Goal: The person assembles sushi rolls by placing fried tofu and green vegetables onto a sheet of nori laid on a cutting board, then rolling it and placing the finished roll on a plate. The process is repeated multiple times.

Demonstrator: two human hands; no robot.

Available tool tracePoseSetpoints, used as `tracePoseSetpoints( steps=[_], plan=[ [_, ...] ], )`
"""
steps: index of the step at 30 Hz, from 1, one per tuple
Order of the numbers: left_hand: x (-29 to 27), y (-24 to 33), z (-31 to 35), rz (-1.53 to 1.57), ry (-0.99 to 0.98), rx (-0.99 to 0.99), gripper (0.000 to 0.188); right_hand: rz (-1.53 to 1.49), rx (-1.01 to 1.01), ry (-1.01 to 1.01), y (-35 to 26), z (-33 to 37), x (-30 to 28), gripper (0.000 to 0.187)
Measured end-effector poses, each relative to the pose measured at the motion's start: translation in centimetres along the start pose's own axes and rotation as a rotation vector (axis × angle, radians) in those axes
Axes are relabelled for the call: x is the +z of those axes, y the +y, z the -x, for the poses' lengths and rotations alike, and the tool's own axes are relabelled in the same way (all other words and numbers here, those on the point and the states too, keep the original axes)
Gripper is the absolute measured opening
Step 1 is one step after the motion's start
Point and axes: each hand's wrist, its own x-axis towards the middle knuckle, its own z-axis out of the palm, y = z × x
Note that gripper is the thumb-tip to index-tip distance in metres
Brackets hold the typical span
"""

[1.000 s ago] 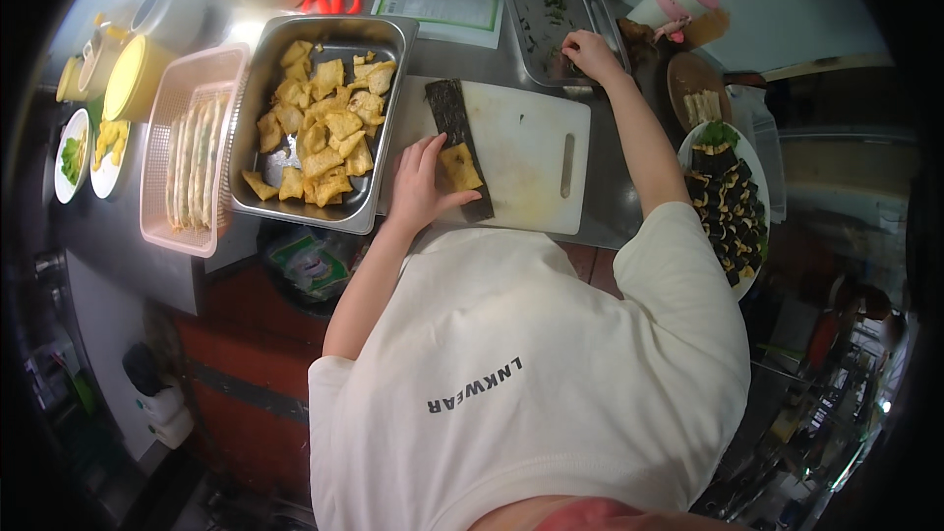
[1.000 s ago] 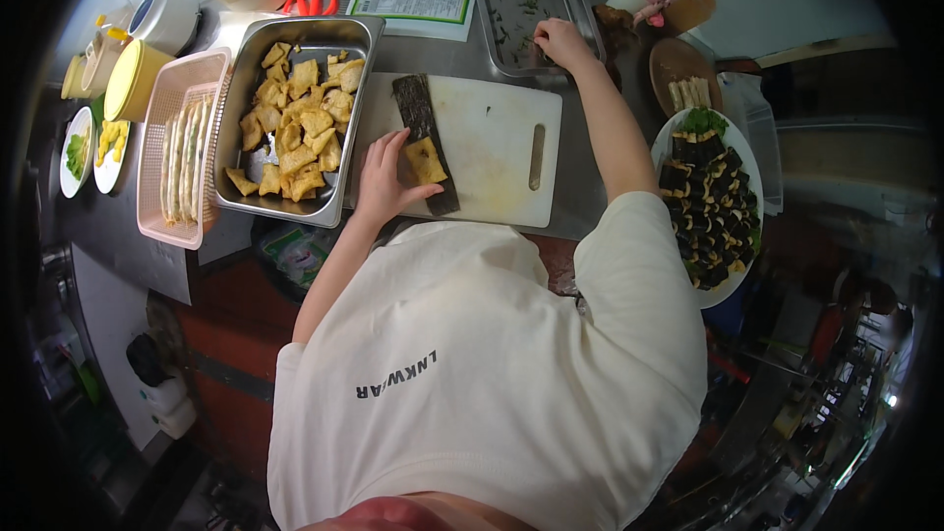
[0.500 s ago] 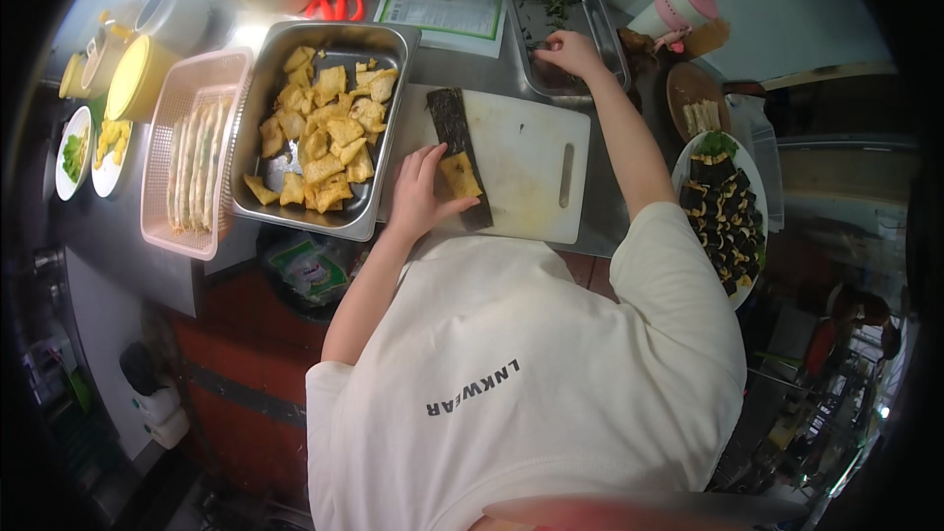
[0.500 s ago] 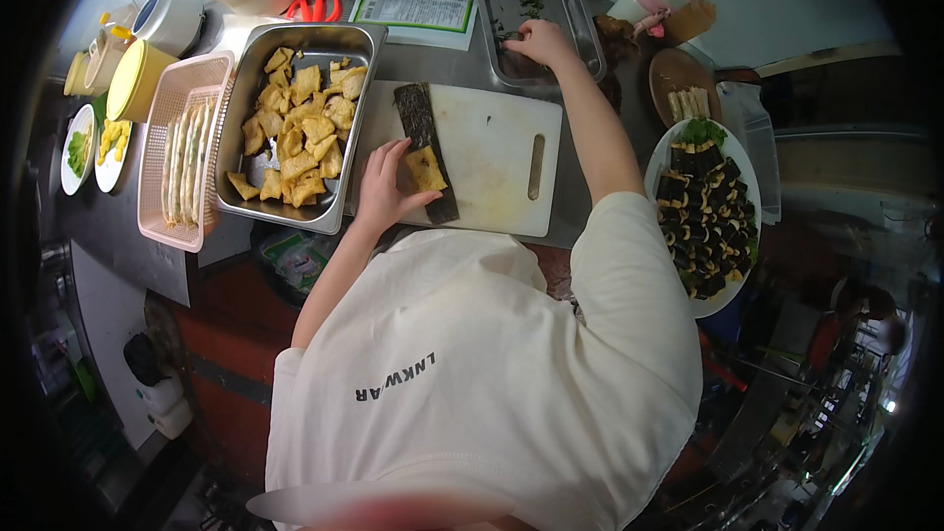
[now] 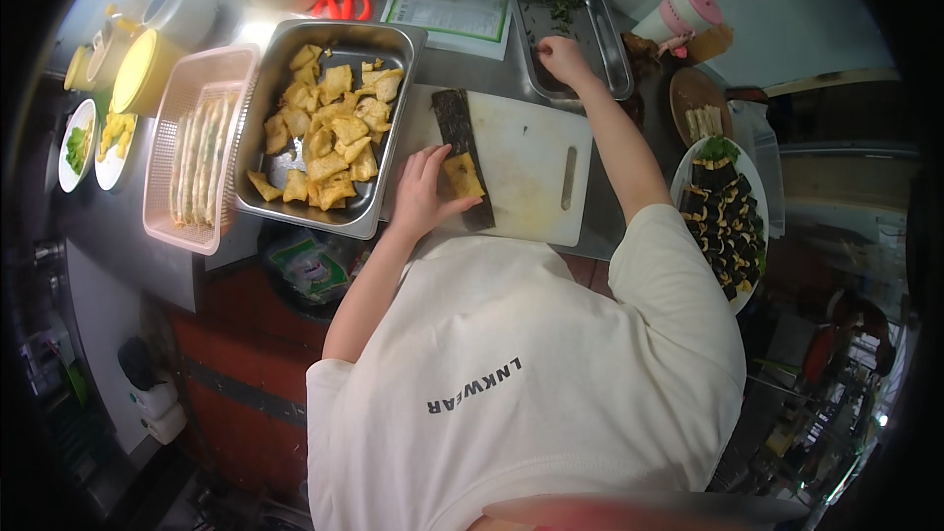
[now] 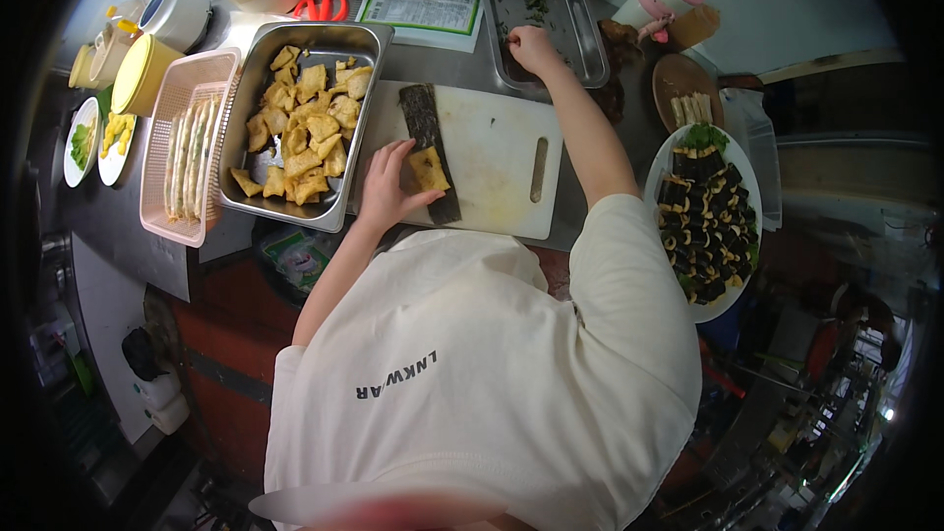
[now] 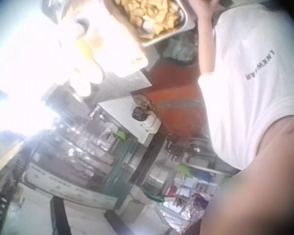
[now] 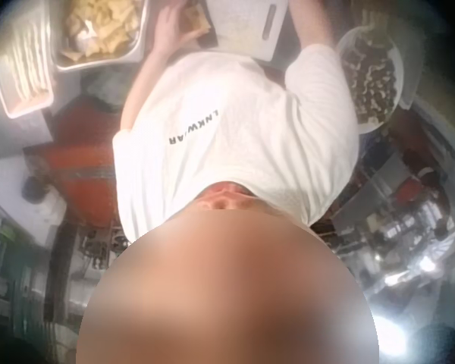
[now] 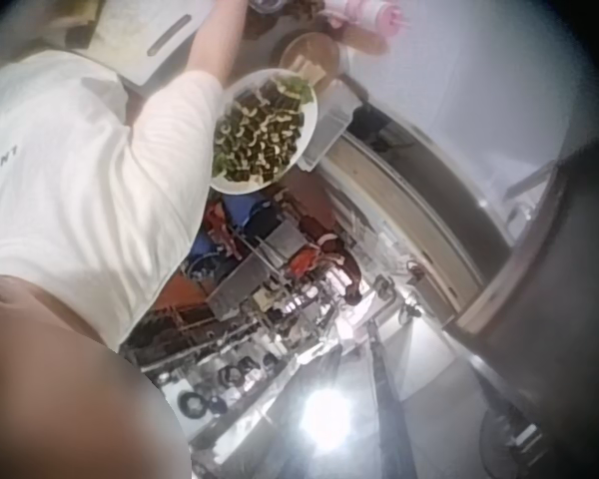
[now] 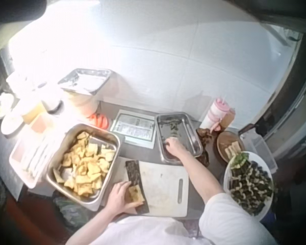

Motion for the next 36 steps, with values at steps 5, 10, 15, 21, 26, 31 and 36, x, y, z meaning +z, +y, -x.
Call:
tracePoseSetpoints(
  steps=[5,10,15,21,26,31,36],
  plan=[
    [0.1,0.2,-0.3,0.019,0.002,0.002,0.083,-0.279,0.210,0.000,2.5,-0.6,-1.6,0.023],
    [0.0,-0.1,0.2,0.052,0.045,-0.001,0.075,-0.764,0.212,-0.123,-3.5,0.8,-4.3,0.017],
    [-0.8,0.7,-0.3,0.258,0.080,-0.116,0.044,-0.940,0.140,-0.390,-11.6,6.6,-3.4,0.013],
    [0.3,1.3,-0.4,0.957,0.165,-0.475,0.032,-1.132,0.173,-0.405,-16.4,12.8,2.4,0.012],
    [-0.5,0.9,-0.1,0.850,0.061,-0.636,0.018,-0.867,-0.049,-0.236,-15.3,14.7,4.9,0.013],
    [-1.0,0.4,0.3,0.310,-0.021,-0.238,0.012,-0.505,-0.316,-0.115,-14.9,15.9,3.9,0.015],
    [-0.3,0.3,0.4,0.165,0.048,-0.007,0.016,-0.523,-0.305,-0.074,-14.7,16.8,3.5,0.011]
  ],
)
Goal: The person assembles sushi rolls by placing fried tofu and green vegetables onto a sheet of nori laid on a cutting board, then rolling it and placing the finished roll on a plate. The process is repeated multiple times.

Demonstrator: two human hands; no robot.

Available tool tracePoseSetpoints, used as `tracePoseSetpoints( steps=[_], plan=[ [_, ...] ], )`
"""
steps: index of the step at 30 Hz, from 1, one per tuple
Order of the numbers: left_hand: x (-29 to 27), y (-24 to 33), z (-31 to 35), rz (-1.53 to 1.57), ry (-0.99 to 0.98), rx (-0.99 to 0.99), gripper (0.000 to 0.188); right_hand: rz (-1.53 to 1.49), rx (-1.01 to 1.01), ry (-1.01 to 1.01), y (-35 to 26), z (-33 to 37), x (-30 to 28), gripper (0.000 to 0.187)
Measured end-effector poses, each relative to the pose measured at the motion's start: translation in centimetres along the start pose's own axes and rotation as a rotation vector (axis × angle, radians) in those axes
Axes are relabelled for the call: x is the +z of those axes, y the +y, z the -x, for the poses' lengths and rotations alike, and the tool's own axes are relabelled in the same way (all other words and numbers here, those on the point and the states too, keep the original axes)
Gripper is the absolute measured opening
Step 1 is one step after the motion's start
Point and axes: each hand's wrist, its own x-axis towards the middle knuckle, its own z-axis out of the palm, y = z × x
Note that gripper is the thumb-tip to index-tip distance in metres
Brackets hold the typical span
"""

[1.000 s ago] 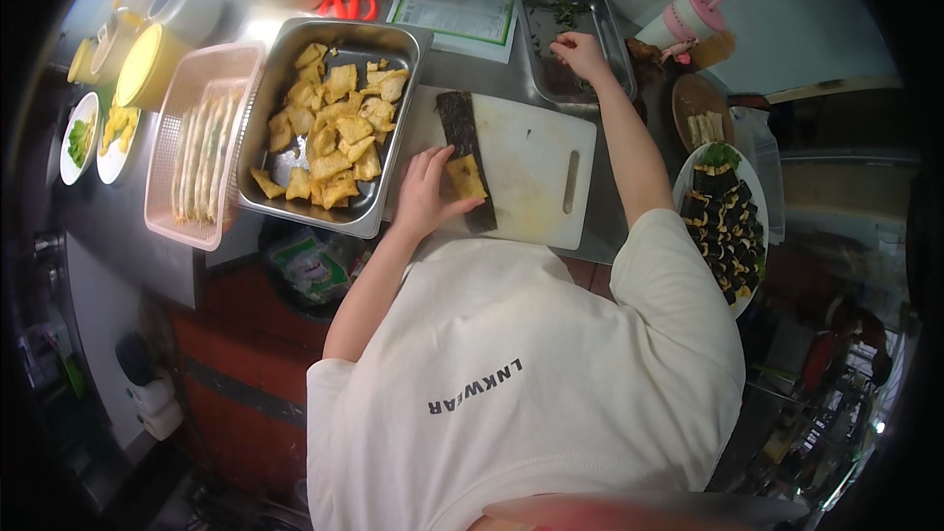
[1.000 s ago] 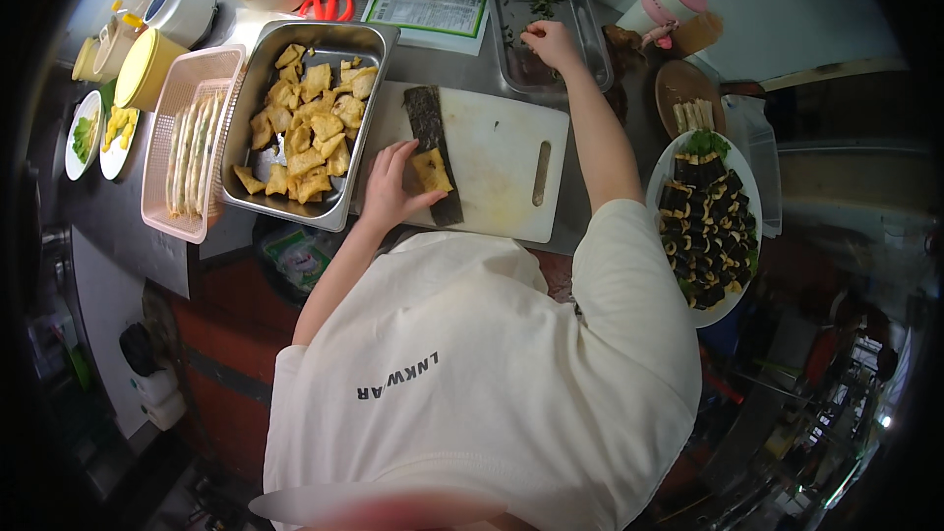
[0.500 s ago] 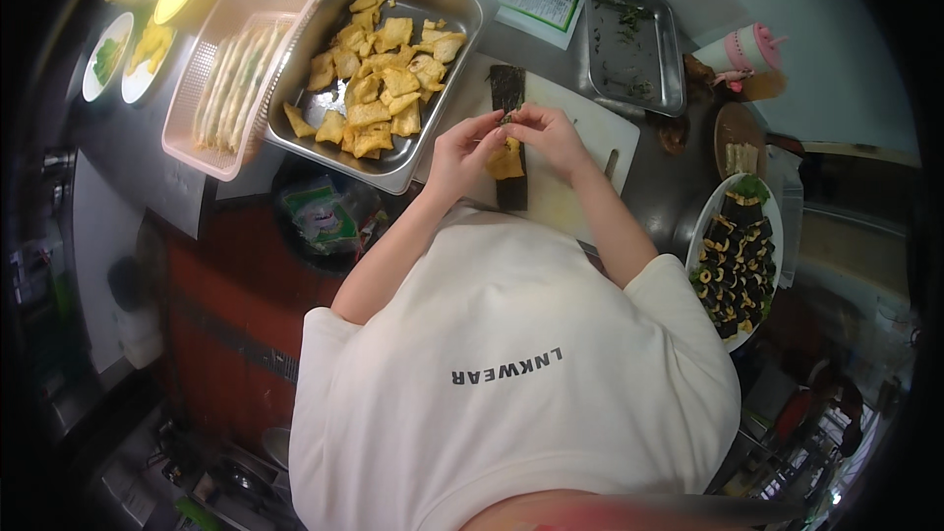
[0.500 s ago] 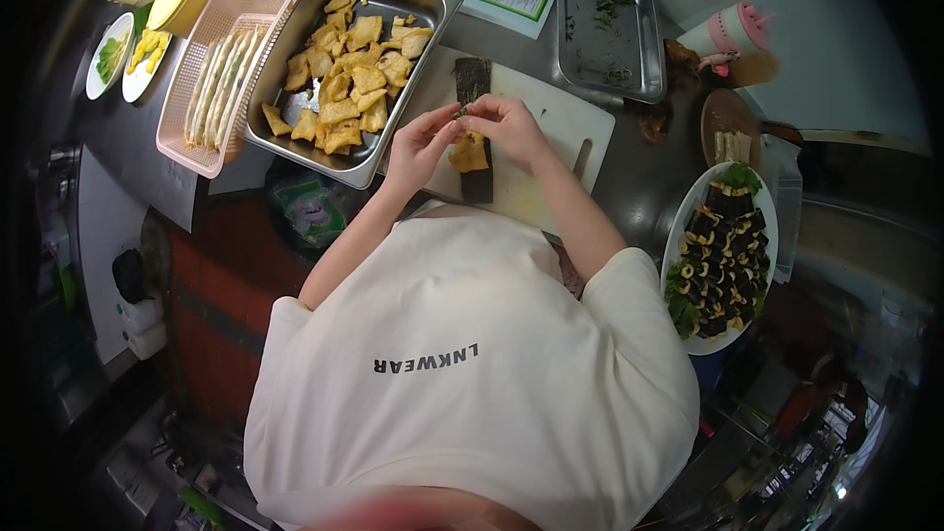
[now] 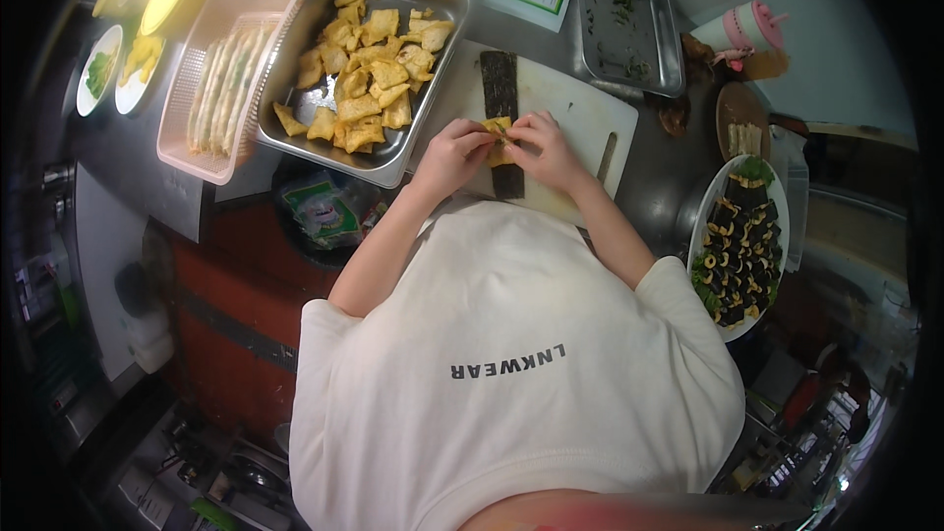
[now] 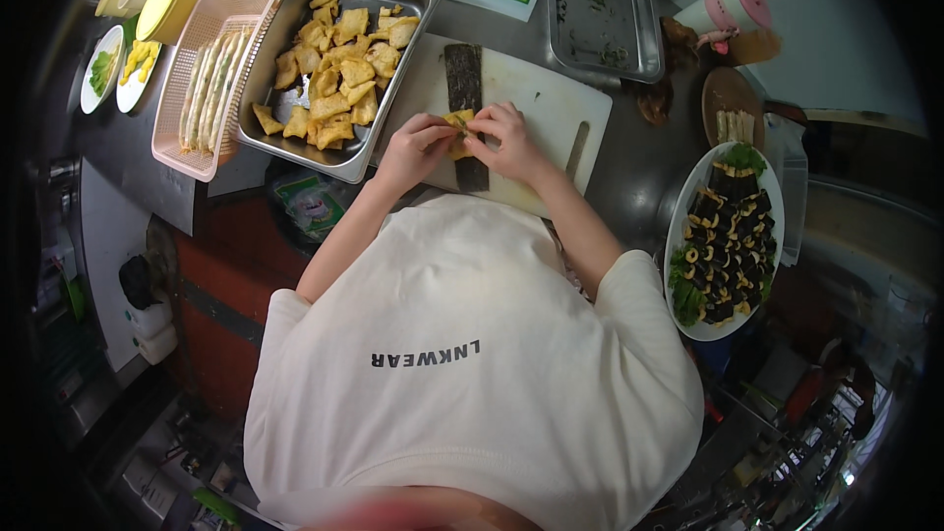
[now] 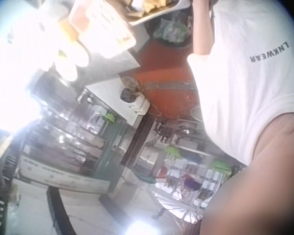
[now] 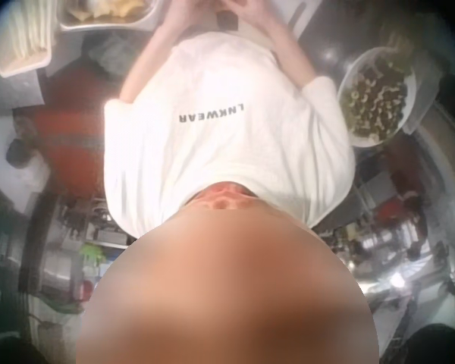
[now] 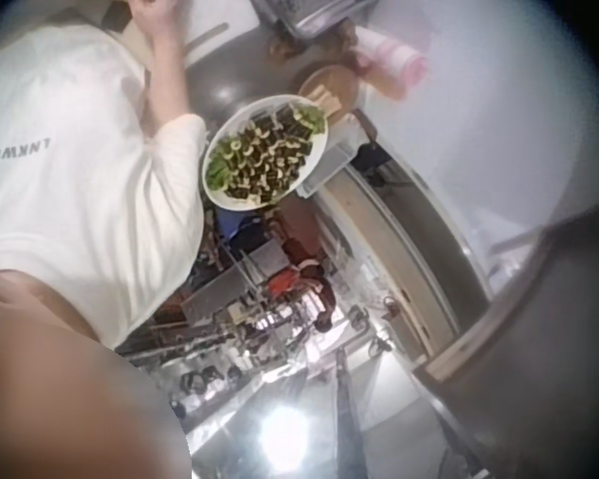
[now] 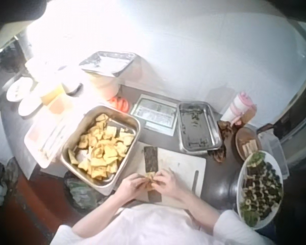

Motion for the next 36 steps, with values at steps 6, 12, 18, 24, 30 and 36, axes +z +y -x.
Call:
tracePoseSetpoints(
  steps=[6,12,18,24,30,36],
  plan=[
    [0.1,0.0,-0.2,-0.038,-0.024,-0.013,0.020,-0.014,0.042,0.085,0.4,0.1,0.5,0.005],
    [0.0,0.5,-0.5,0.028,-0.057,-0.021,0.021,0.049,0.004,0.034,0.3,-0.1,0.5,0.006],
    [-0.4,0.0,-0.1,-0.077,-0.149,0.143,0.023,0.112,0.013,-0.033,0.3,-0.3,0.2,0.009],
    [-0.7,1.3,-0.3,-0.054,-0.138,0.144,0.018,0.055,0.079,-0.056,-0.4,0.3,-1.1,0.020],
    [0.2,0.7,-0.2,-0.067,-0.086,0.096,0.010,-0.141,0.241,-0.161,-1.3,3.0,-2.7,0.027],
    [0.0,0.4,0.0,-0.062,-0.138,0.098,0.016,0.152,-0.069,-0.208,-1.8,4.1,-2.3,0.025]
  ],
)
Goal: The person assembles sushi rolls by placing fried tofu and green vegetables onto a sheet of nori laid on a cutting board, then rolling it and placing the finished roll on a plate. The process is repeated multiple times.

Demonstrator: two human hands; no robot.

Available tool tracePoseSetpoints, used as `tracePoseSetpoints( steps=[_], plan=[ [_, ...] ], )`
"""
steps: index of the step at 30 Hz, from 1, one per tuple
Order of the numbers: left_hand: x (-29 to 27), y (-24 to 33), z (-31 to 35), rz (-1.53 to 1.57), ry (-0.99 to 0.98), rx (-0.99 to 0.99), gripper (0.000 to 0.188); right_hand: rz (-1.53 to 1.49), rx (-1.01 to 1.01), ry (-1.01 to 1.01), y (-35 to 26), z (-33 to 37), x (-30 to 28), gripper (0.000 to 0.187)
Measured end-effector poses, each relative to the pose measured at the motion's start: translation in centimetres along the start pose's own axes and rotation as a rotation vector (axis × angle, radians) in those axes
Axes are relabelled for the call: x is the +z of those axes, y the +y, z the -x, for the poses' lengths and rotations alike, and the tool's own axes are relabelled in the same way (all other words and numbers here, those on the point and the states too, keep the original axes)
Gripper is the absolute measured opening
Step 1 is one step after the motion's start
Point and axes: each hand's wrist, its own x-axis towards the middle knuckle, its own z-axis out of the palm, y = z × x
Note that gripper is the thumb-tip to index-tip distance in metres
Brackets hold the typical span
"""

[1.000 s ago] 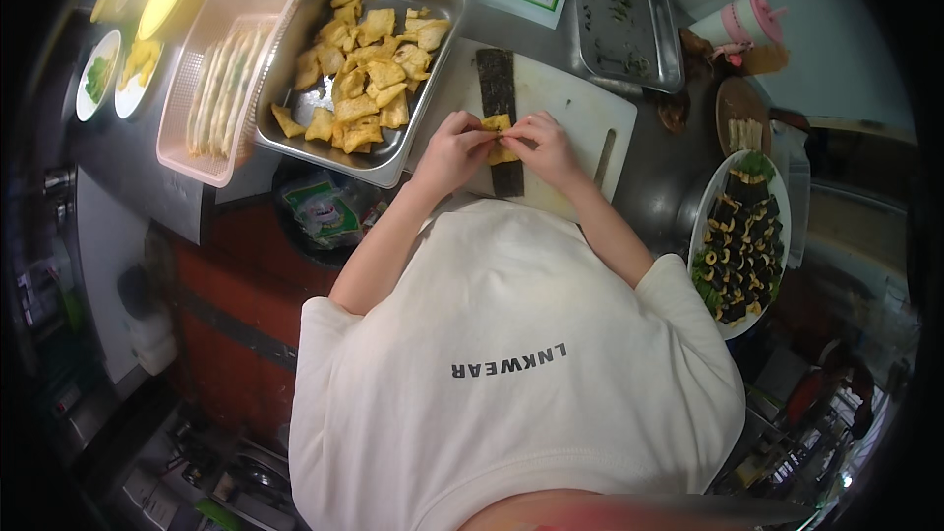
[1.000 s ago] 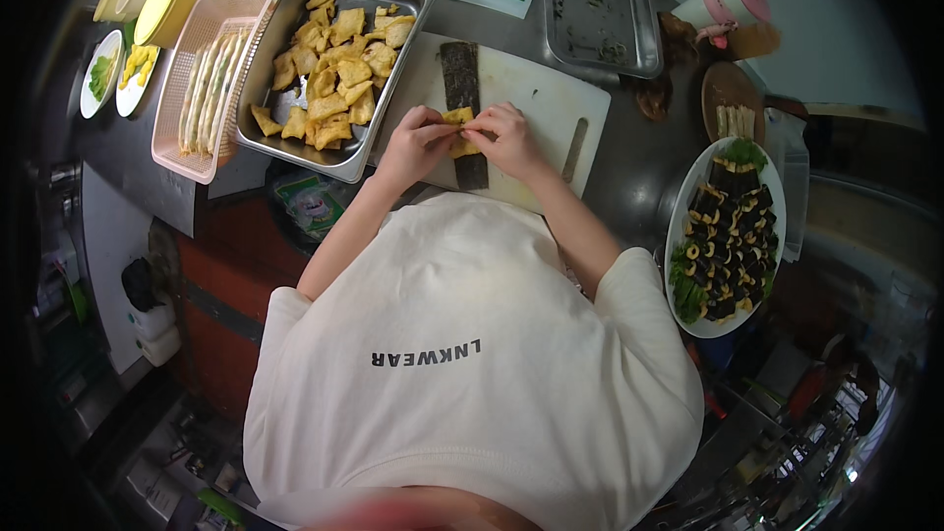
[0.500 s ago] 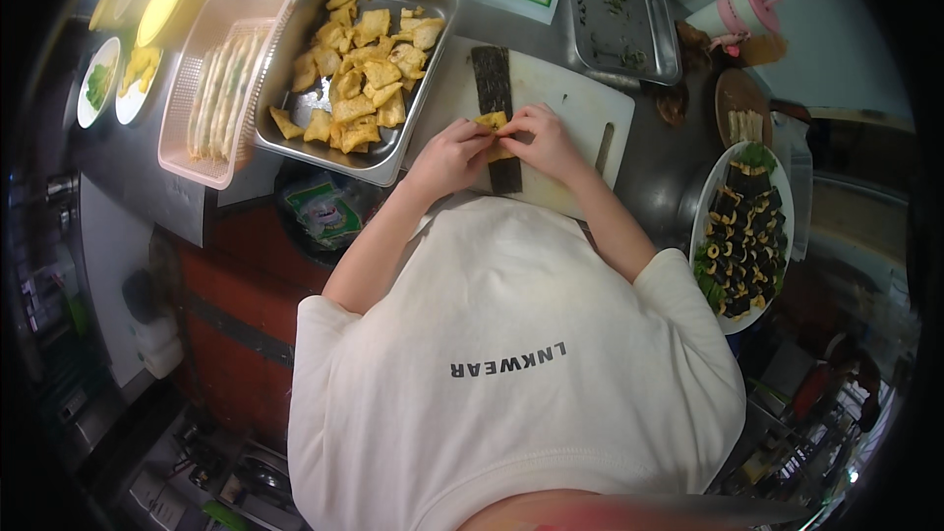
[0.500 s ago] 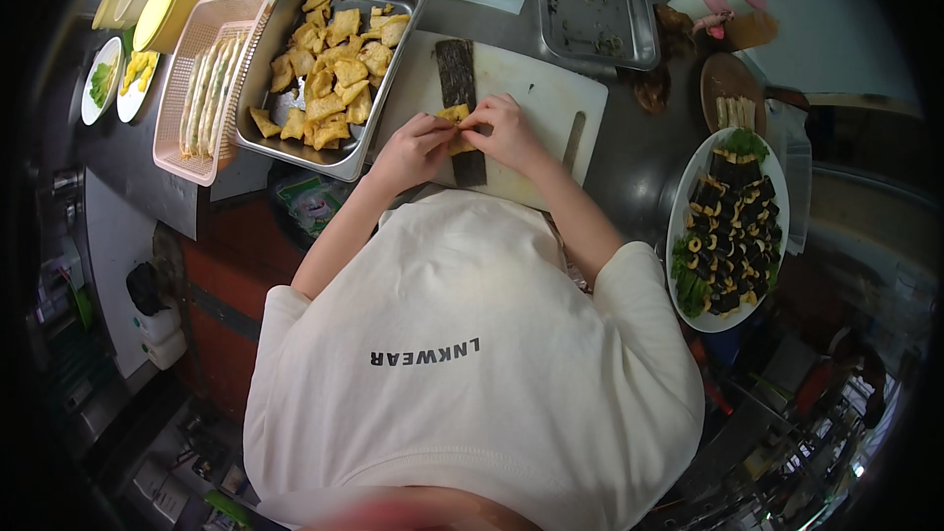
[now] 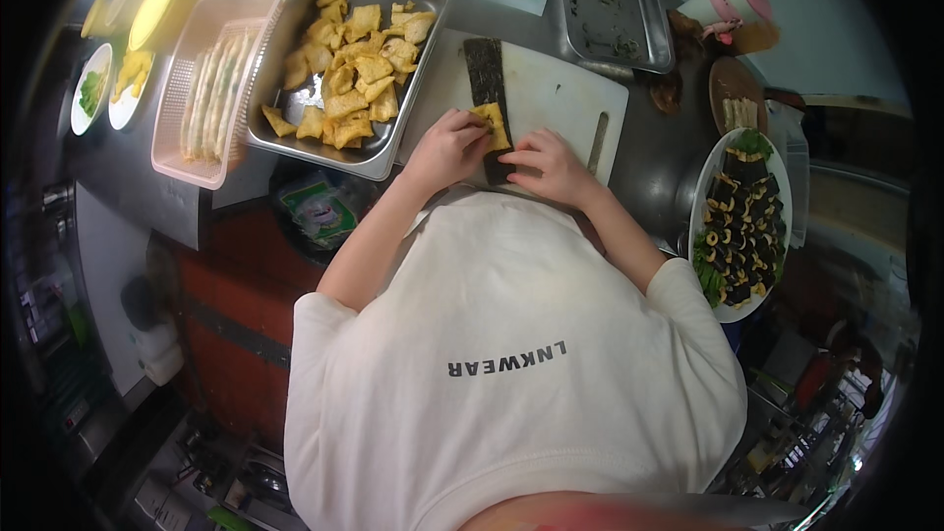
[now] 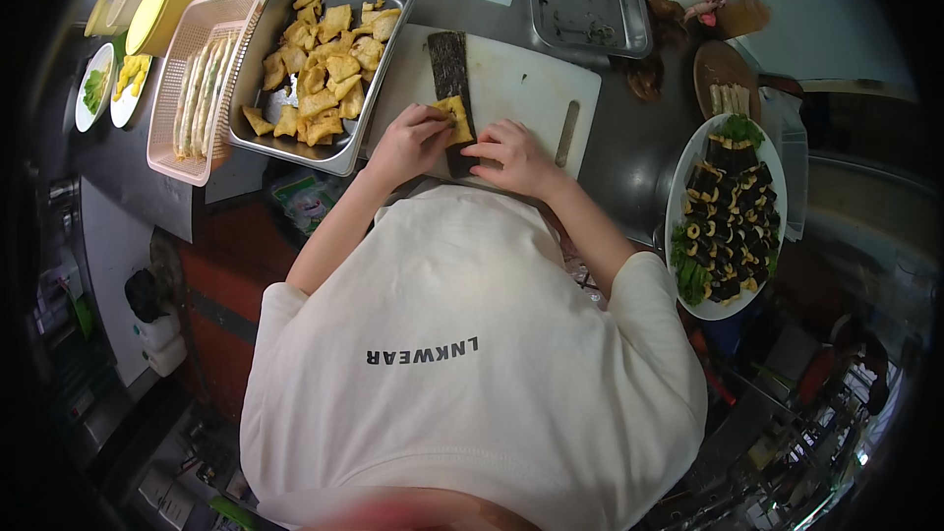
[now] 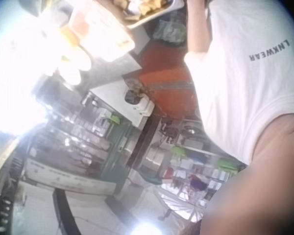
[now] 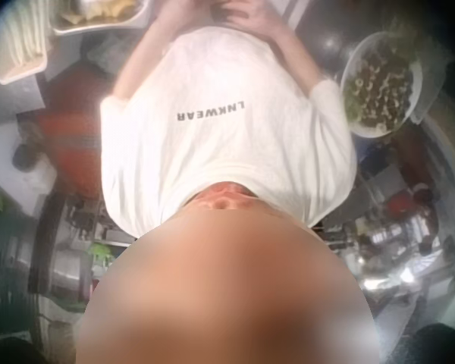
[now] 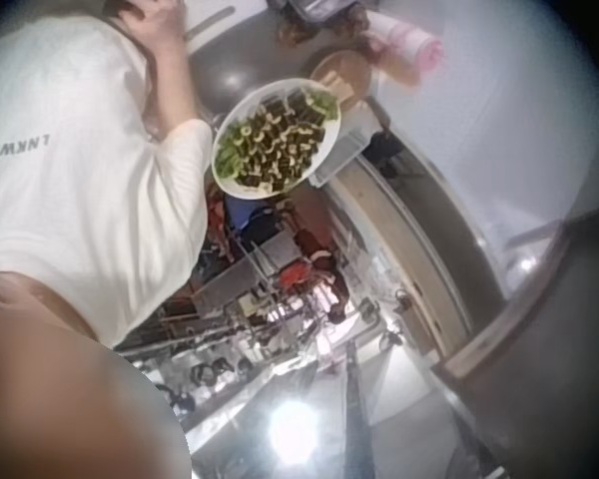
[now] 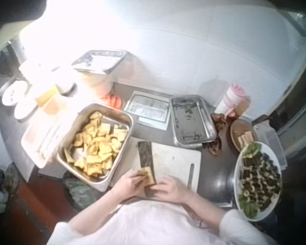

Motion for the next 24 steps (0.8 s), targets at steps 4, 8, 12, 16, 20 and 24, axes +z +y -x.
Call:
tracePoseSetpoints(
  steps=[4,8,12,16,20,24],
  plan=[
    [-1.6,1.0,-0.2,-0.009,-0.095,0.045,0.026,0.017,-0.013,0.008,0.6,0.0,0.4,0.019],
    [-1.7,0.7,0.2,-0.035,-0.103,0.092,0.027,-0.018,-0.022,-0.032,0.9,-0.6,0.2,0.016],
    [-1.1,-0.2,0.4,-0.035,-0.094,0.130,0.028,-0.022,-0.048,-0.049,1.0,-0.9,0.1,0.013],
    [-0.9,-0.1,0.2,-0.020,-0.099,0.172,0.031,0.024,-0.016,-0.030,0.5,-0.8,0.2,0.010],
    [-0.6,-0.3,0.2,0.024,-0.123,0.194,0.032,0.036,-0.018,0.032,0.5,-0.5,0.9,0.009],
    [-1.1,-0.5,-0.1,0.064,-0.155,0.202,0.031,-0.014,0.020,0.112,0.1,-0.4,1.1,0.008]
  ],
)
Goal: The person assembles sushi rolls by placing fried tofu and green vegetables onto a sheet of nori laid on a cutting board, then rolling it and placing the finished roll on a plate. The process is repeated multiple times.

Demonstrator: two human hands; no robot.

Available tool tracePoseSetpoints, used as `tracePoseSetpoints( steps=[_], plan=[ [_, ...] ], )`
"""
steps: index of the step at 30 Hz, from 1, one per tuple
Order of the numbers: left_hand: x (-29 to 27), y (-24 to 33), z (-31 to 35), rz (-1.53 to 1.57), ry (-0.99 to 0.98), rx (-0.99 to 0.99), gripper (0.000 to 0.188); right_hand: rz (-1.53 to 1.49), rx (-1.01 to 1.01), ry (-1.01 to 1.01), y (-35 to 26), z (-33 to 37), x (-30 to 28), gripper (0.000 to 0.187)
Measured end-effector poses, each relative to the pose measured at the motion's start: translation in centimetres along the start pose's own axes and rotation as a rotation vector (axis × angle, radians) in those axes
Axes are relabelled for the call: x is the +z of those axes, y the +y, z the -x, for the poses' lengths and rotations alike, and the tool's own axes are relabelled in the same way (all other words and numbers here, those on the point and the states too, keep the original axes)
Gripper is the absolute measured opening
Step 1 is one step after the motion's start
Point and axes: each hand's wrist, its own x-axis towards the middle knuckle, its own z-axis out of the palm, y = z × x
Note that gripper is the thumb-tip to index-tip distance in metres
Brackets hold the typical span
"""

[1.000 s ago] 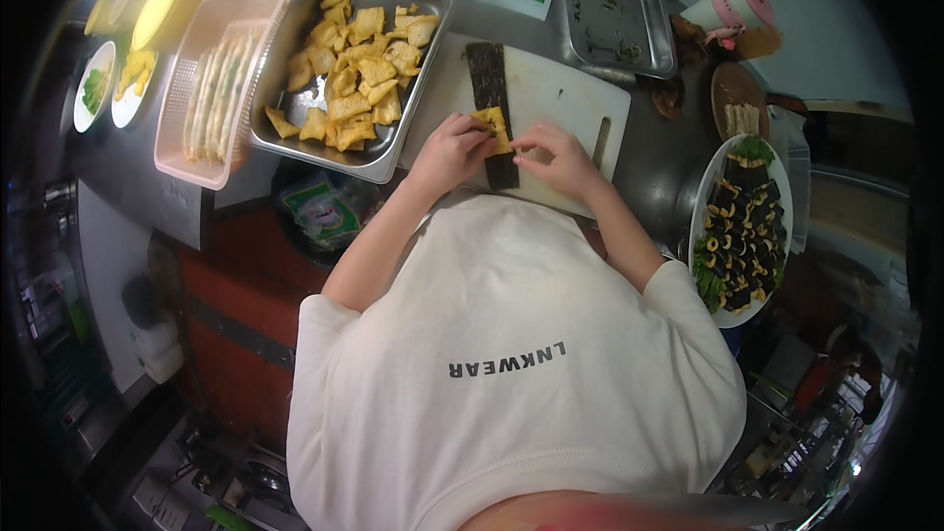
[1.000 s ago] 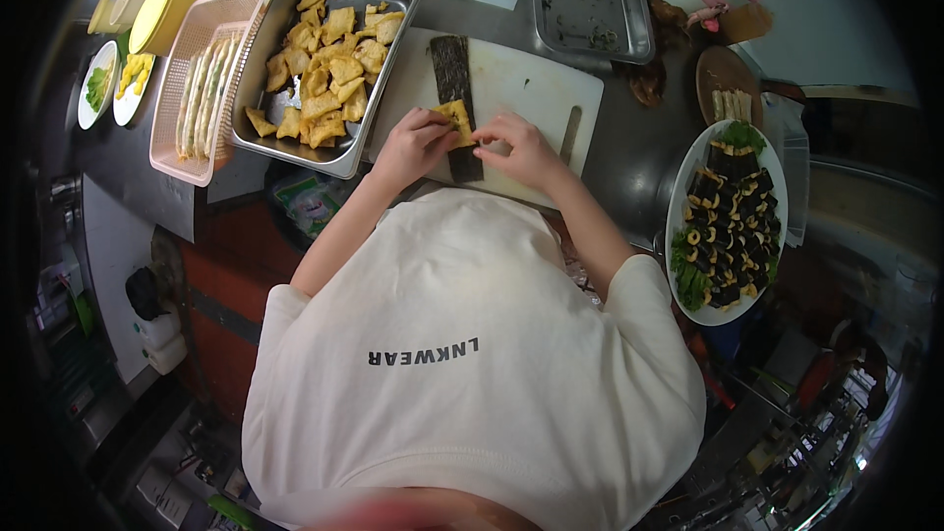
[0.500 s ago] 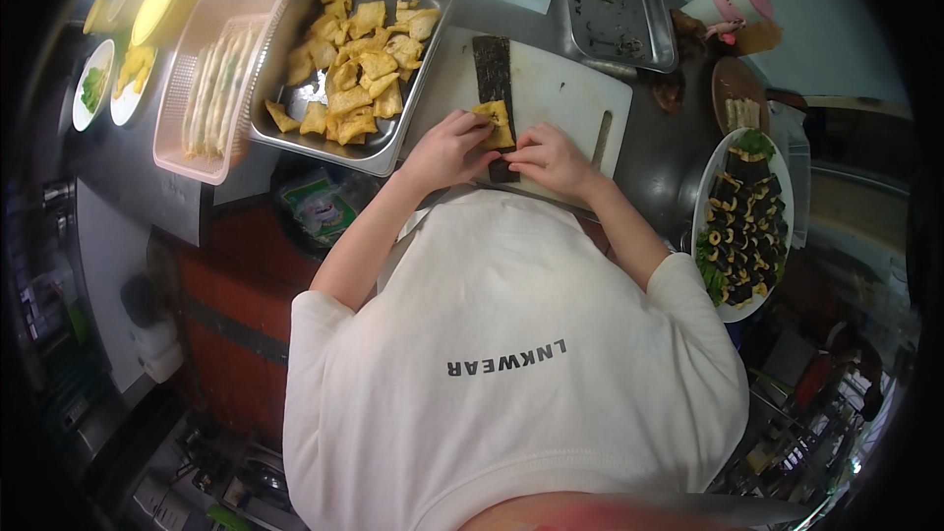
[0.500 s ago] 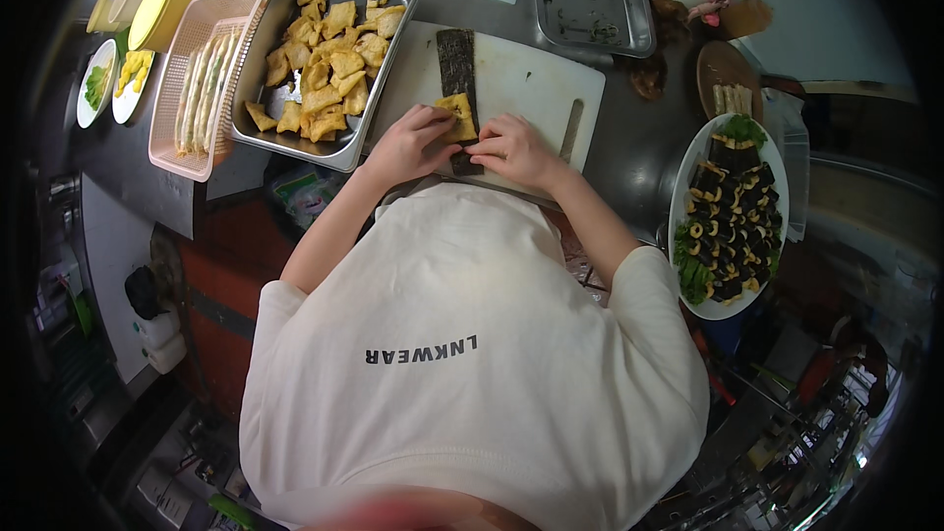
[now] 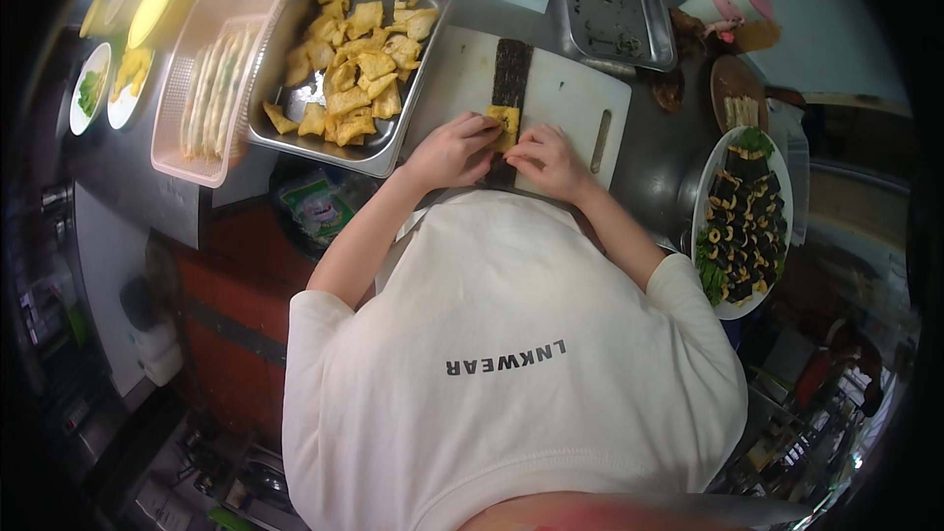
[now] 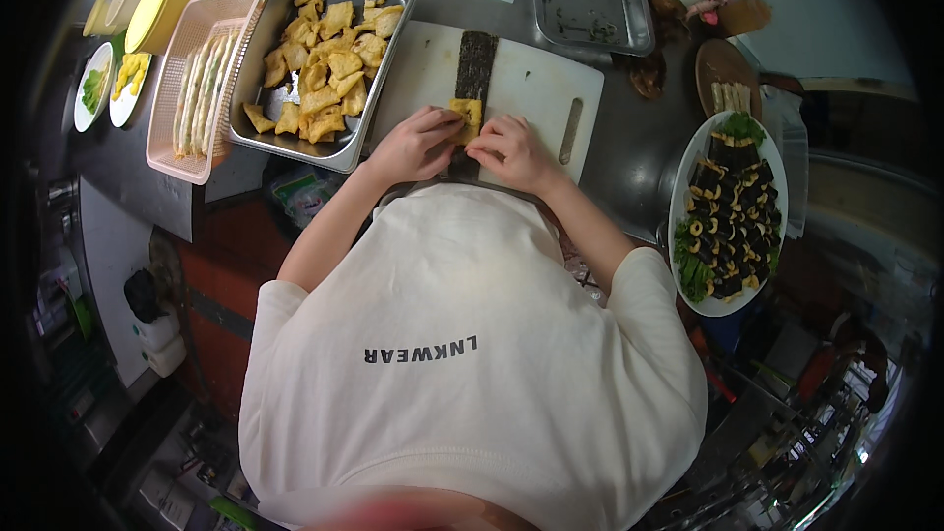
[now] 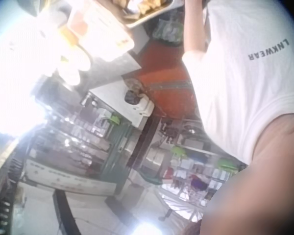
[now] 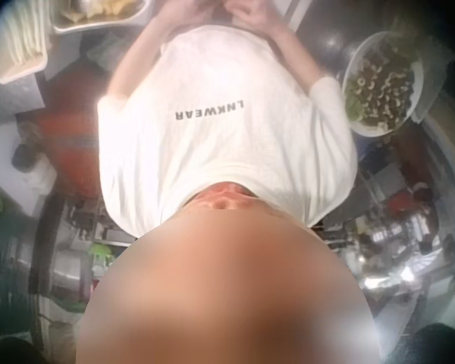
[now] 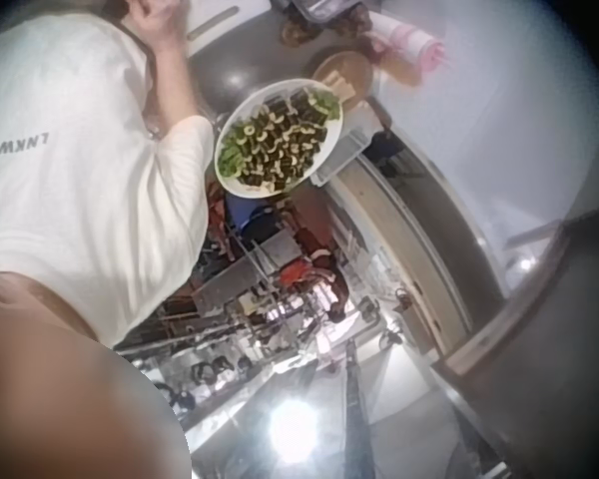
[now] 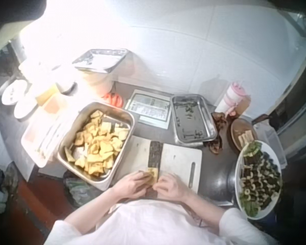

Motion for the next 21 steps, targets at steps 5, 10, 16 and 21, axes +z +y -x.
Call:
tracePoseSetpoints(
  steps=[5,10,16,21],
  plan=[
    [0.2,0.4,-0.4,0.023,0.026,-0.043,0.023,-0.063,0.171,0.200,-0.1,-0.2,1.9,0.007],
    [1.0,0.0,-0.9,0.056,0.080,-0.154,0.014,-0.128,0.176,0.338,-1.3,-0.6,2.5,0.015],
    [0.6,0.2,-1.4,0.018,0.074,-0.173,0.016,0.122,-0.025,0.270,-0.2,-0.2,2.8,0.021],
    [0.6,0.5,-1.2,0.017,0.067,-0.176,0.015,0.021,0.122,0.298,-0.1,-0.8,3.1,0.018]
  ],
)
